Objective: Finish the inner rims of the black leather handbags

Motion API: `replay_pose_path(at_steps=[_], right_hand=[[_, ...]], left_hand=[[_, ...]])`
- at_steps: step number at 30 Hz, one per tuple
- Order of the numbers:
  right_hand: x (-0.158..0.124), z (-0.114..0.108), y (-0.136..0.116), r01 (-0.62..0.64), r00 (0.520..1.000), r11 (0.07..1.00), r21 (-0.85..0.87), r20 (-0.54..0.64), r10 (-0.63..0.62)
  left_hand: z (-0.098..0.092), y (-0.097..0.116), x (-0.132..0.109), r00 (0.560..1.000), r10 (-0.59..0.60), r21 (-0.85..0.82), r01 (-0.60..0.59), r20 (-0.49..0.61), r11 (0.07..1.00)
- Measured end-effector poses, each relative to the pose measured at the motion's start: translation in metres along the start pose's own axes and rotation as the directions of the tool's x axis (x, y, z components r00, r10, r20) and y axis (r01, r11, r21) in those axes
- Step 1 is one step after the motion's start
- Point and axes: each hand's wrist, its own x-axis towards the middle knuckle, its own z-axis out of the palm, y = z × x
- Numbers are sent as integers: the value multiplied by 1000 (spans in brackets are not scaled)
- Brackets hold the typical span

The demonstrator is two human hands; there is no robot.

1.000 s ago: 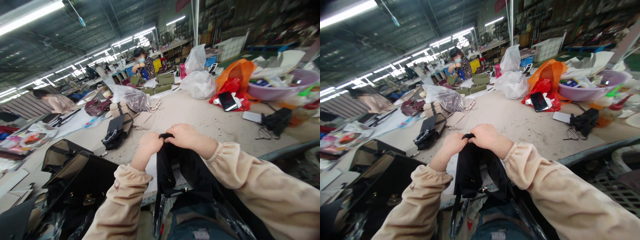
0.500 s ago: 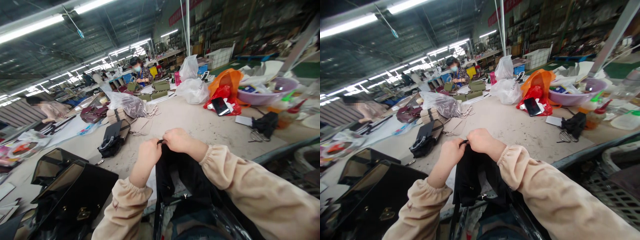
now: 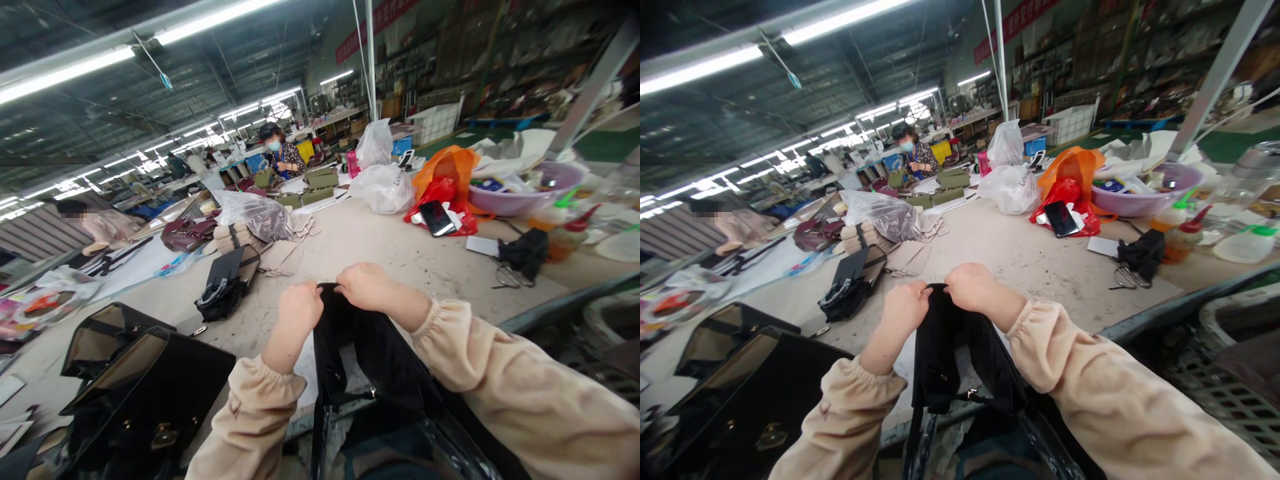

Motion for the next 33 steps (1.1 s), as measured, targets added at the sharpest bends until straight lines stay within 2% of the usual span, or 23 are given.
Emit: replay_pose_path(at_steps=[5,8,11,16,25,33], right_hand=[[1,-3,-5,14,1000,1000,8,-18,-14],[0,-4,-2,-2,1000,1000,18,-22,2],[-7,-6,5,-33,999,999,30,-2,34],[-17,-8,10,-87,996,996,10,16,87],[-13,-11,1,-68,998,998,11,4,68],[-15,-11,1,-130,991,991,4,7,130]], left_hand=[[0,-4,-1,1000,4,-48,-4,-4,999],[1,-6,1,997,58,-129,-64,-48,990],[2,-6,6,994,104,-146,-109,-41,983],[3,-3,10,998,59,-136,-60,-17,989],[0,0,6,999,-2,-50,3,32,999],[-3,3,2,1000,-21,-60,22,11,998]])
